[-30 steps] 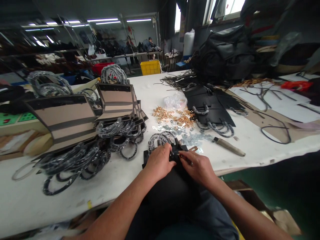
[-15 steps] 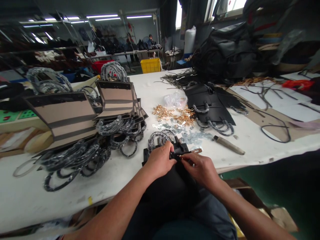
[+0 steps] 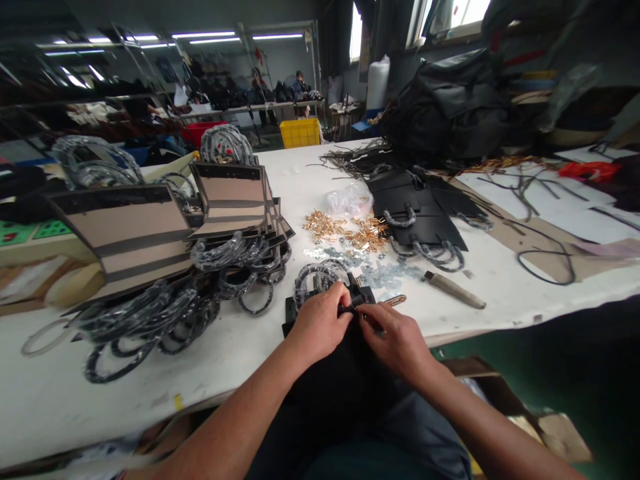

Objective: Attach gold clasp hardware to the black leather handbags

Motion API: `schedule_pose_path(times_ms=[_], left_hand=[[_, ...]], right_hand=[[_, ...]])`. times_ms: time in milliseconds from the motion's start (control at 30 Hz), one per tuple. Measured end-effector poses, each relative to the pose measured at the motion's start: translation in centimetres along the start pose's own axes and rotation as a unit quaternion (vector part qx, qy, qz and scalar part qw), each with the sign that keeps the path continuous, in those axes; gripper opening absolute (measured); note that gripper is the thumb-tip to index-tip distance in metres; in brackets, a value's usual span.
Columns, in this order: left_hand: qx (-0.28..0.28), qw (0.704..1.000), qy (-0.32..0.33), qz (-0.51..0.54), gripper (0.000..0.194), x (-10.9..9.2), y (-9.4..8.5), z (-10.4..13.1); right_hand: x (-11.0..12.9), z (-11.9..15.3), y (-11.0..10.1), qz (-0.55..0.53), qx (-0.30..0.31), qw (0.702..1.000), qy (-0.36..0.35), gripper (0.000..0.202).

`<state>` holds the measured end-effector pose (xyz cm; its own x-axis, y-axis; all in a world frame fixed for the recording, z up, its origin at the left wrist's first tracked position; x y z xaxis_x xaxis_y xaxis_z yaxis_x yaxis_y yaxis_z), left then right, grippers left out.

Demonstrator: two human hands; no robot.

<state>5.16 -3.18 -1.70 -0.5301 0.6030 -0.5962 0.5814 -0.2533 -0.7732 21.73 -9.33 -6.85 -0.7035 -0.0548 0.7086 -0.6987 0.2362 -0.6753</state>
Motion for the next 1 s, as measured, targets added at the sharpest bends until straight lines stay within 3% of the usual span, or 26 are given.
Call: schedule_pose_path(times_ms=[133,333,567,700,833,1000], left_hand=[[-0.021,1.0,0.007,0.004,0.023,0.0,0.1,0.1],[-0.052,0.999,0.013,0.007,0.023,-0.2,0.4,0.3],[-0.05,0.998,0.024,0.008,0.025,-0.6,0.6,0.4],[-0.054,0.997,0.059,-0.007,0.023,-1.2,0.5,0.4],[-0.053,0.994,0.091,-0.003,0.024,-1.7,0.2,0.6],[-0.037,0.991,0.125,0.032,0.025,-1.9,-0.1,1.0]], right_hand=[[0.6,-0.6,-0.5,0.049,0.024,0.998,-0.003,0.023],[0.8,-1.1,-0.8,0.028,0.05,0.998,0.008,0.02],[0.7,-1.1,-0.8,0.021,0.098,0.995,0.01,0.021],[0.8,-1.5,-1.0,-0.024,0.106,0.992,0.068,0.019],[0.8,-2.2,-1.8,-0.065,0.121,0.982,0.13,0.042],[0.3,-3.9,-3.3,-0.089,0.272,0.949,0.132,0.033]])
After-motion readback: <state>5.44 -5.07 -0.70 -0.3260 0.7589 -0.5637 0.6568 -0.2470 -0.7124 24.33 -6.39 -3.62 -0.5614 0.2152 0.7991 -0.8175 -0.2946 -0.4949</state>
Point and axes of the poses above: each hand's wrist, its own z-axis away from the middle knuckle, its own y-axis out of the palm, x = y × z, the point moved 3 cm from there along -z, towards the middle knuckle, and after that the axes turned 13 degrees about y, right-handed, at the moved point
